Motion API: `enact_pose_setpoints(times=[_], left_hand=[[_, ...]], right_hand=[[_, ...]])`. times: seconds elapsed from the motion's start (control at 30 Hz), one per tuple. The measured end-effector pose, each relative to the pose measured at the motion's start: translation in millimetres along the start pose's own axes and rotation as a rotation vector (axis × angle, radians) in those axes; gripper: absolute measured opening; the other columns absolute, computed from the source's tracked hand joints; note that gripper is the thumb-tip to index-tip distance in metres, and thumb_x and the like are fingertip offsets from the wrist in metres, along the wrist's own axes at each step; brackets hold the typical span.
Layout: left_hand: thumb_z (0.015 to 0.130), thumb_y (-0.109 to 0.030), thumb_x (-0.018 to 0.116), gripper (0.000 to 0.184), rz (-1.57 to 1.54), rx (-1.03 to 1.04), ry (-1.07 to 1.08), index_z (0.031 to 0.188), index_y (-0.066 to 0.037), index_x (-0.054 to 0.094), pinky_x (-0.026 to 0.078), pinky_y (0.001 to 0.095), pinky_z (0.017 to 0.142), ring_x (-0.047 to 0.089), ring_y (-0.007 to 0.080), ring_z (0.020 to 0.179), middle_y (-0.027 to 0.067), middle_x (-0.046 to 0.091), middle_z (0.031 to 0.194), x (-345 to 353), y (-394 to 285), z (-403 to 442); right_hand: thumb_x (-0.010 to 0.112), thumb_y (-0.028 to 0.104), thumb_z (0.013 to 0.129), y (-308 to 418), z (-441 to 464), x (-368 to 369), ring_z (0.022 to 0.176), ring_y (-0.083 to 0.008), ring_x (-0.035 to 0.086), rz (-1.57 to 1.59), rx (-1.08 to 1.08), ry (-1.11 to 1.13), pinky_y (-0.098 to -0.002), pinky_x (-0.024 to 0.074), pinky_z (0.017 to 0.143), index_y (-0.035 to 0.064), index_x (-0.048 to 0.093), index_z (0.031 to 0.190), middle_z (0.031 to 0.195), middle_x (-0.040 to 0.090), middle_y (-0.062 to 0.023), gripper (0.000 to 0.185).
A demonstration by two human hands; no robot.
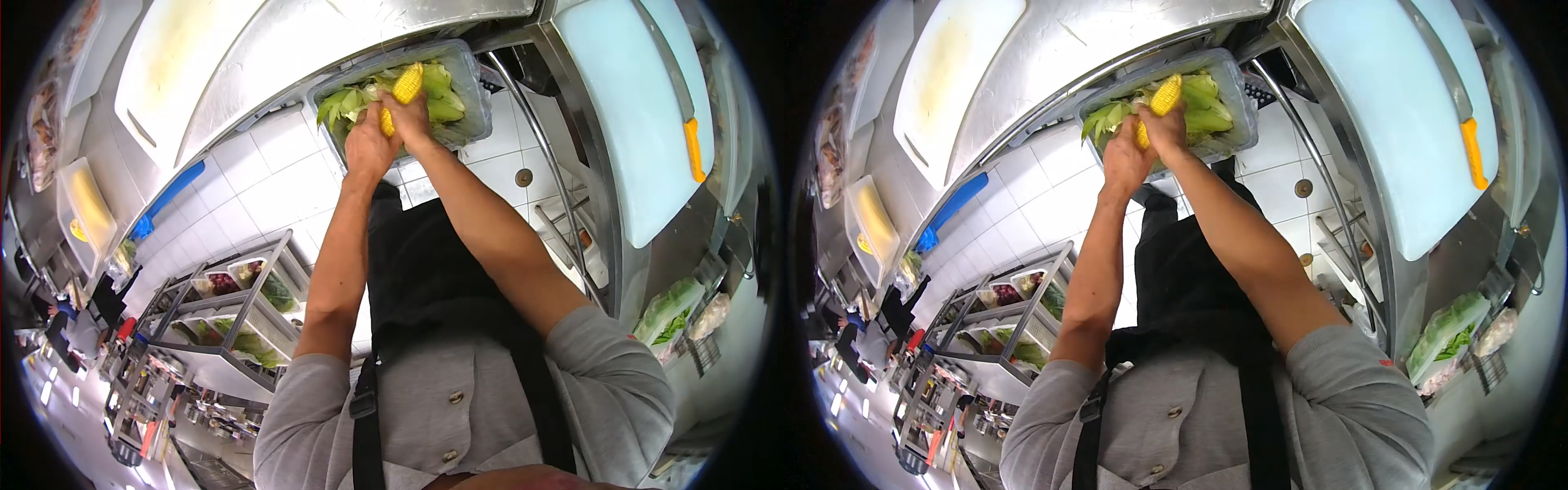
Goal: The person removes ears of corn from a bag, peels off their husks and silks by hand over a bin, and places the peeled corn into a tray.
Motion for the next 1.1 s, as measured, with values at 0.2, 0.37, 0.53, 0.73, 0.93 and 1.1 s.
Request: enact_pose_setpoints(times=[0.2,0.37,0.53,0.73,0.93,1.1], left_hand=[[0.089,-0.034,0.075,0.044,-0.827,-0.341,0.381,0.115,-0.003,0.059,0.053,0.0328,0.066,0.065,0.0216,0.073,0.0158,0.065,0.089,47,26,-48],[0.095,-0.031,0.069,0.038,-1.316,-0.699,0.281,0.116,-0.001,0.058,0.052,0.0288,0.065,0.063,0.0156,0.072,0.0069,0.063,0.087,40,70,-105],[0.096,-0.027,0.065,0.035,-1.23,-0.708,0.049,0.116,0.0,0.056,0.052,0.0306,0.072,0.063,0.0179,0.083,0.0093,0.063,0.093,2,97,-119],[0.092,-0.027,0.069,0.041,-1.148,-0.688,-0.128,0.122,-0.002,0.058,0.049,0.0294,0.077,0.059,0.0152,0.085,0.0063,0.063,0.099,0,119,-130],[0.093,-0.026,0.07,0.033,-1.132,-0.861,-0.244,0.112,-0.001,0.061,0.047,0.0266,0.063,0.055,0.0101,0.073,0.0028,0.06,0.089,42,133,-151],[0.087,-0.024,0.076,0.031,-0.908,-0.734,-0.33,0.099,0.001,0.063,0.045,0.0277,0.057,0.054,0.009,0.066,0.0044,0.06,0.076,40,128,-135]], right_hand=[[0.066,0.014,0.094,-8,85,-55,0.061,-0.0232,0.064,0.336,0.212,0.237,-0.0414,0.0566,0.059,-0.0043,0.064,0.102,0.078,0.065,-0.0123,0.02],[0.068,0.009,0.089,15,79,-49,0.092,-0.0199,0.068,-0.597,-0.536,0.56,-0.0361,0.0556,0.085,0.0134,0.071,0.116,0.095,0.071,-0.006,0.027],[0.064,0.009,0.088,-22,1,75,0.144,-0.0325,0.033,-0.882,-0.96,0.66,-0.0519,0.0307,0.115,0.0242,0.061,0.136,0.16,0.032,-0.0048,0.051],[0.058,0.023,0.093,-105,42,162,0.154,-0.0321,0.005,-1.769,-0.618,0.752,-0.0663,0.0088,0.118,0.0204,0.056,0.142,0.165,0.021,-0.0048,0.049],[0.075,0.027,0.081,-34,28,115,0.131,-0.0338,0.049,-1.229,-0.487,0.93,-0.0439,0.0419,0.107,0.0071,0.066,0.125,0.142,0.053,-0.0177,0.049],[0.064,0.045,0.092,16,61,-88,0.108,-0.0427,0.061,-1.272,-0.848,-0.221,-0.0487,0.0483,0.093,-0.0041,0.058,0.126,0.111,0.065,-0.0314,0.061]])
Point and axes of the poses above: each hand's wrist, its own z-axis towards the middle knuckle, its own x-axis out of the palm, y = z × x, the point moved 7 cm from there along z, towards the middle knuckle
